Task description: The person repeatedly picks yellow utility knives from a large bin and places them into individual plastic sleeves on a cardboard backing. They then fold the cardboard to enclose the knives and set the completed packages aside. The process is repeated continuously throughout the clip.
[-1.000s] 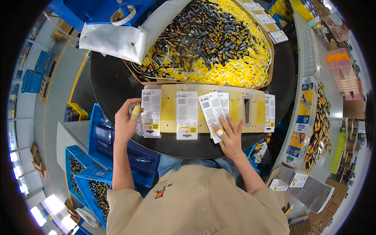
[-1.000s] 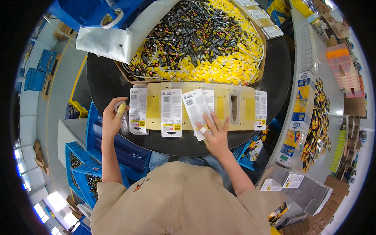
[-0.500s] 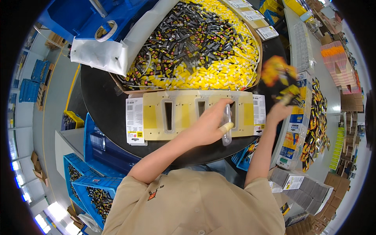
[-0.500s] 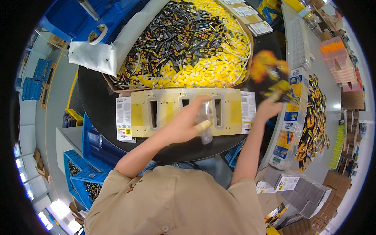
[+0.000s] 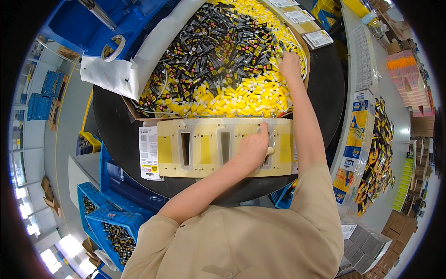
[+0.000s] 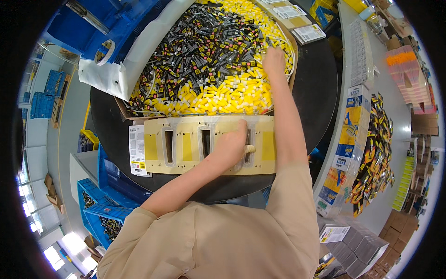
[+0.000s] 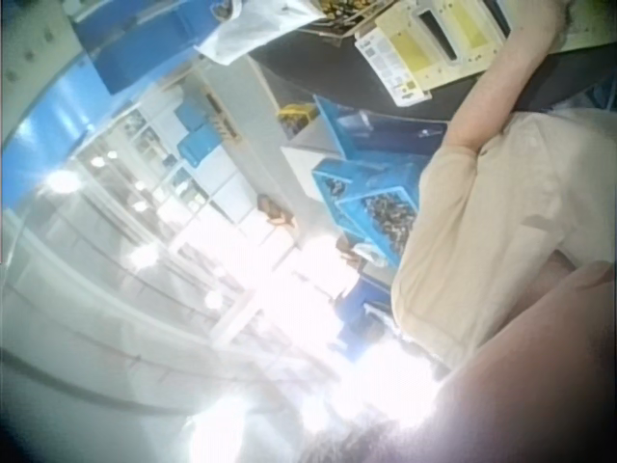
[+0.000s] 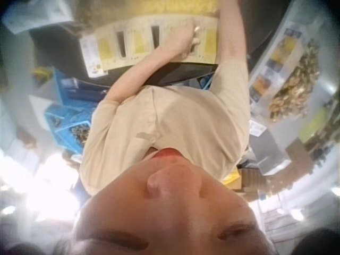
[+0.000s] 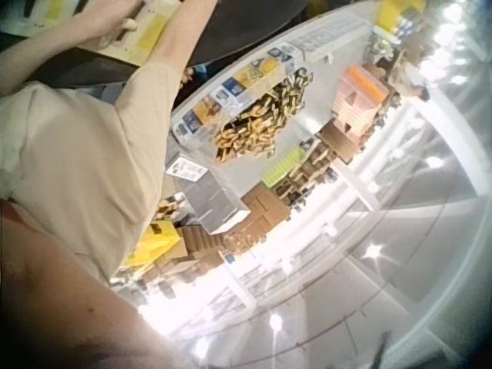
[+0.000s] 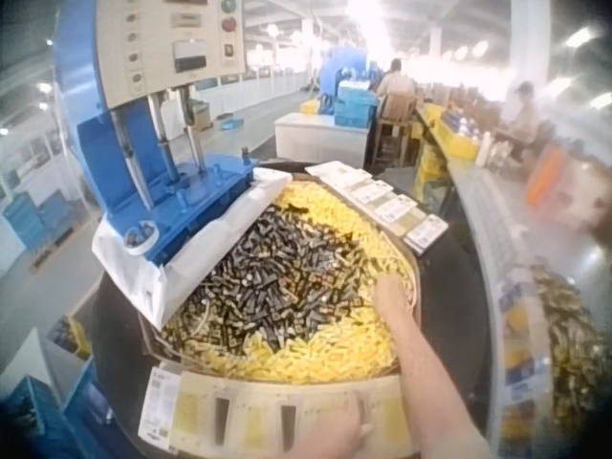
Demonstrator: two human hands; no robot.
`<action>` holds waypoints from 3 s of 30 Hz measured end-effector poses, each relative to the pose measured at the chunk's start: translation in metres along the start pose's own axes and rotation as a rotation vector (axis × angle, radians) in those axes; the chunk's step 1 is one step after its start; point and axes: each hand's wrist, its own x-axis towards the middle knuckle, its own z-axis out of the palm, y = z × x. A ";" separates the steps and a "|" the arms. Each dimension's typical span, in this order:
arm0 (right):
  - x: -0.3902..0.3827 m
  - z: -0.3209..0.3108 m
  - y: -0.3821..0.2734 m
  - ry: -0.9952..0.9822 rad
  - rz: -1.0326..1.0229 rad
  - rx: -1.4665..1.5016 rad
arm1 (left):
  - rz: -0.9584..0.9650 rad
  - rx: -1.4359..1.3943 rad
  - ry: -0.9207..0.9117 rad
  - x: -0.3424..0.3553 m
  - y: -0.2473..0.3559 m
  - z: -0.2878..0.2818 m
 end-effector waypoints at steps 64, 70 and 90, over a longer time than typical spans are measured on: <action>-0.083 -0.048 -0.132 -0.100 -0.358 0.147 | -0.108 -0.085 0.044 -0.025 -0.149 -0.207; -0.207 -0.116 -0.145 -0.280 -0.551 0.605 | -0.135 0.061 -0.008 -0.075 -0.132 -0.164; -0.292 -0.170 -0.072 -0.300 -0.412 0.343 | -0.011 0.572 -0.040 0.062 -0.130 -0.147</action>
